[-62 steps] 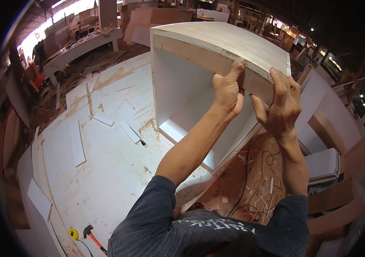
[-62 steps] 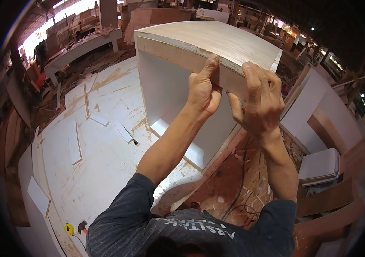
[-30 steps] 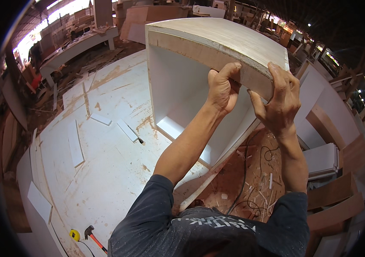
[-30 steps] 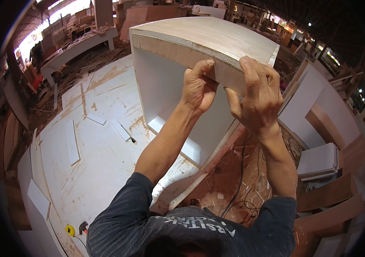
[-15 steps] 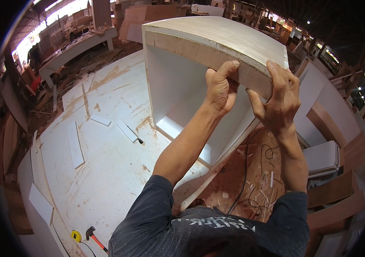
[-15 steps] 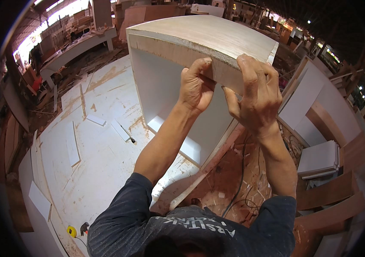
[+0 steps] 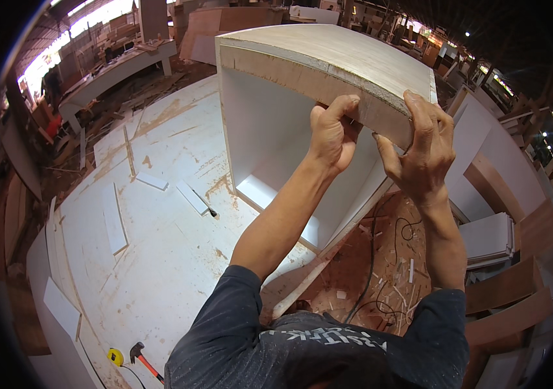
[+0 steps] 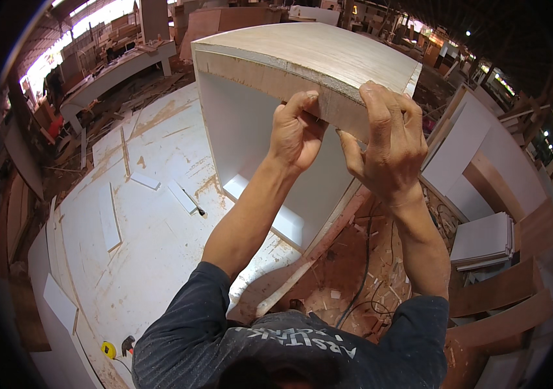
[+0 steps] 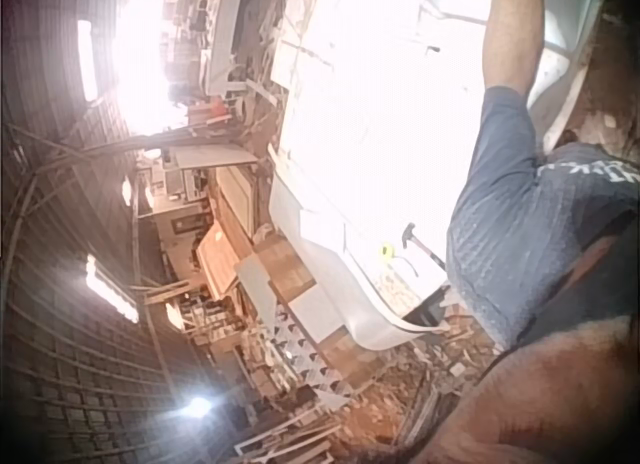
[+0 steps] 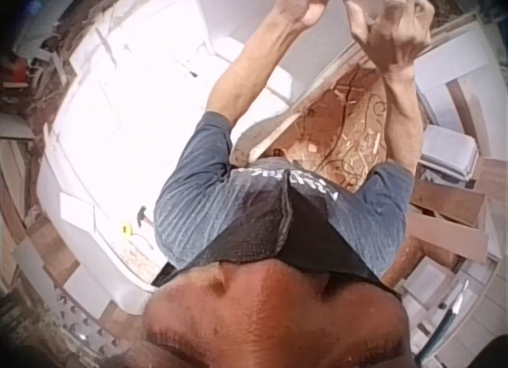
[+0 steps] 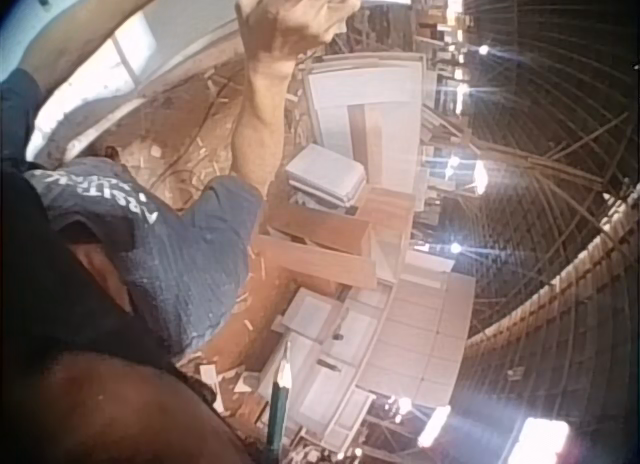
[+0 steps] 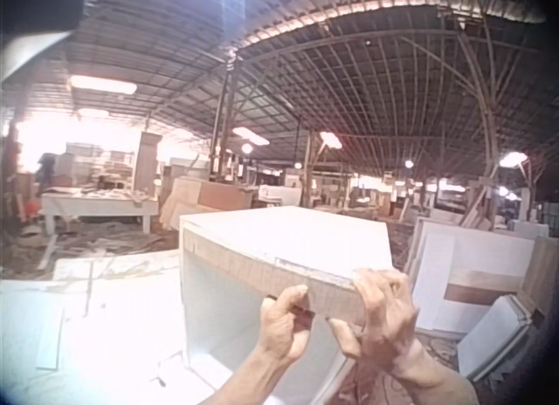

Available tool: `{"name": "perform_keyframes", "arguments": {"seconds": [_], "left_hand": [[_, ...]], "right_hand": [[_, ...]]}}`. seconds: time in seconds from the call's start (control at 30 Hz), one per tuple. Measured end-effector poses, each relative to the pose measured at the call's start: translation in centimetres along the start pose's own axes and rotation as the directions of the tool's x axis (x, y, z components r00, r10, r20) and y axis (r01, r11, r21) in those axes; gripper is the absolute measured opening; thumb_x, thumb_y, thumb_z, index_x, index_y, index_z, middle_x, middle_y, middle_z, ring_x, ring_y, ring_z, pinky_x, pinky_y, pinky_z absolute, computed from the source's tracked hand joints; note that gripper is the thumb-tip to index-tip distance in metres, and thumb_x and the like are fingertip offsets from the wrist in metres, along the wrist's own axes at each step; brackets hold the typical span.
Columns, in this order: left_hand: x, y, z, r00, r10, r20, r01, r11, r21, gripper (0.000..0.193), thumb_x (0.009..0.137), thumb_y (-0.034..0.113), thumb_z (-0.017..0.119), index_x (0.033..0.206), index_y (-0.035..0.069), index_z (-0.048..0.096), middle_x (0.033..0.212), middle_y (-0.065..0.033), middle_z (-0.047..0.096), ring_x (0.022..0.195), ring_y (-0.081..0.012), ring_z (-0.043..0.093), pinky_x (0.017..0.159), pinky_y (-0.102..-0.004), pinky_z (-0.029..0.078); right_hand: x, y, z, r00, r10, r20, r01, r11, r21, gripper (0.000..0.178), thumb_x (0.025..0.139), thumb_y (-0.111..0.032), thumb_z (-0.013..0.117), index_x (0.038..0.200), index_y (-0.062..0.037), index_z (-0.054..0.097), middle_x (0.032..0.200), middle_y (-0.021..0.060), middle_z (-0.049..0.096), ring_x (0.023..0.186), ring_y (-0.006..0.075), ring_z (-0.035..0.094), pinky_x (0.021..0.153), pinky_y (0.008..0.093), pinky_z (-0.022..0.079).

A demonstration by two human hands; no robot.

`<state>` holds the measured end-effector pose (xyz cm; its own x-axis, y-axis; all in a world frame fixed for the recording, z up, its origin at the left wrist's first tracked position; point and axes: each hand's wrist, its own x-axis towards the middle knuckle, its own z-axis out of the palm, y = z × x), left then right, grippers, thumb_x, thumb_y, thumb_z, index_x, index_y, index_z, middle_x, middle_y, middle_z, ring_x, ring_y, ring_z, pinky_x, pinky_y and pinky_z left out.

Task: The person assembles a wooden box by positioning plywood panels, marking them with a pencil, and securing them using a pneumatic nail gun.

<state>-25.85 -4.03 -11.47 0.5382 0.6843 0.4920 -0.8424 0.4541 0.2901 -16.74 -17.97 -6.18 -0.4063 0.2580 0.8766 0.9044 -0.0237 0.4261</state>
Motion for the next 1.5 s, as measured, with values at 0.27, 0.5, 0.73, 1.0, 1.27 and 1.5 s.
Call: {"name": "perform_keyframes", "arguments": {"seconds": [0.27, 0.5, 0.73, 1.0, 1.27, 1.5], "left_hand": [[-1.5, -1.1, -0.8, 0.788, 0.606, -0.107, -0.473, 0.707, 0.525, 0.061, 0.082, 0.012, 0.074, 0.133, 0.001, 0.043, 0.128, -0.0145, 0.055, 0.126, -0.0237, 0.050, 0.110, -0.0416, 0.037], [-0.4, 4.7, 1.4, 0.567, 0.087, 0.819, -0.540, -0.711, 0.450, 0.094, 0.060, 0.021, 0.087, 0.143, 0.010, 0.045, 0.147, -0.0143, 0.051, 0.141, -0.0291, 0.044, 0.120, -0.0520, 0.028], [2.3, 6.6, 3.1, 0.440, -0.120, 0.890, -0.653, -0.723, 0.226, 0.064, 0.062, 0.023, 0.088, 0.121, 0.014, 0.064, 0.119, -0.0066, 0.070, 0.113, -0.0283, 0.067, 0.102, -0.0486, 0.052], [2.0, 6.6, 3.4, 0.443, -0.144, 0.885, -0.643, -0.739, 0.202, 0.081, 0.050, 0.027, 0.098, 0.124, 0.012, 0.067, 0.121, -0.0077, 0.072, 0.112, -0.0283, 0.069, 0.101, -0.0441, 0.055], [2.1, 6.5, 3.2, 0.458, -0.172, 0.872, -0.639, -0.746, 0.188, 0.077, 0.057, 0.030, 0.096, 0.126, 0.012, 0.067, 0.120, -0.0084, 0.073, 0.110, -0.0286, 0.070, 0.095, -0.0402, 0.059], [1.6, 6.3, 4.2, 0.546, -0.190, 0.816, -0.631, -0.735, 0.250, 0.081, 0.056, 0.014, 0.097, 0.131, 0.006, 0.066, 0.129, -0.0154, 0.070, 0.119, -0.0333, 0.067, 0.102, -0.0414, 0.055]], "right_hand": [[0.0, 0.0, -0.1, 1.000, -0.007, -0.011, 0.007, 1.000, 0.023, 0.082, 0.061, -0.010, 0.087, 0.136, -0.0033, 0.055, 0.120, 0.0166, 0.069, 0.108, 0.0361, 0.064, 0.096, 0.0433, 0.053], [-0.1, 0.2, -0.3, 1.000, 0.021, 0.005, -0.021, 0.999, 0.032, 0.079, 0.062, -0.009, 0.086, 0.134, -0.0028, 0.055, 0.121, 0.0158, 0.069, 0.109, 0.0359, 0.063, 0.096, 0.0429, 0.053], [-1.2, 0.4, 0.4, 0.992, 0.096, -0.080, -0.089, 0.993, 0.081, 0.091, 0.061, -0.018, 0.089, 0.142, -0.0098, 0.047, 0.135, 0.0177, 0.056, 0.118, 0.0348, 0.057, 0.103, 0.0440, 0.048], [-8.5, -3.0, 1.9, 0.803, 0.563, -0.194, -0.476, 0.803, 0.360, 0.072, 0.083, -0.035, 0.084, 0.134, 0.0079, 0.055, 0.130, 0.0262, 0.058, 0.116, 0.0389, 0.059, 0.101, 0.0451, 0.049], [-7.0, -3.6, 3.3, 0.643, 0.682, -0.348, -0.539, 0.726, 0.426, 0.035, 0.082, -0.017, 0.081, 0.107, 0.0044, 0.069, 0.111, 0.0180, 0.065, 0.098, 0.0326, 0.064, 0.085, 0.0427, 0.055], [-7.0, -1.9, 2.8, 0.724, 0.582, -0.372, -0.422, 0.799, 0.429, 0.024, 0.081, -0.014, 0.079, 0.095, 0.0016, 0.068, 0.096, 0.0132, 0.065, 0.080, 0.0221, 0.063, 0.066, 0.0359, 0.049]]}}
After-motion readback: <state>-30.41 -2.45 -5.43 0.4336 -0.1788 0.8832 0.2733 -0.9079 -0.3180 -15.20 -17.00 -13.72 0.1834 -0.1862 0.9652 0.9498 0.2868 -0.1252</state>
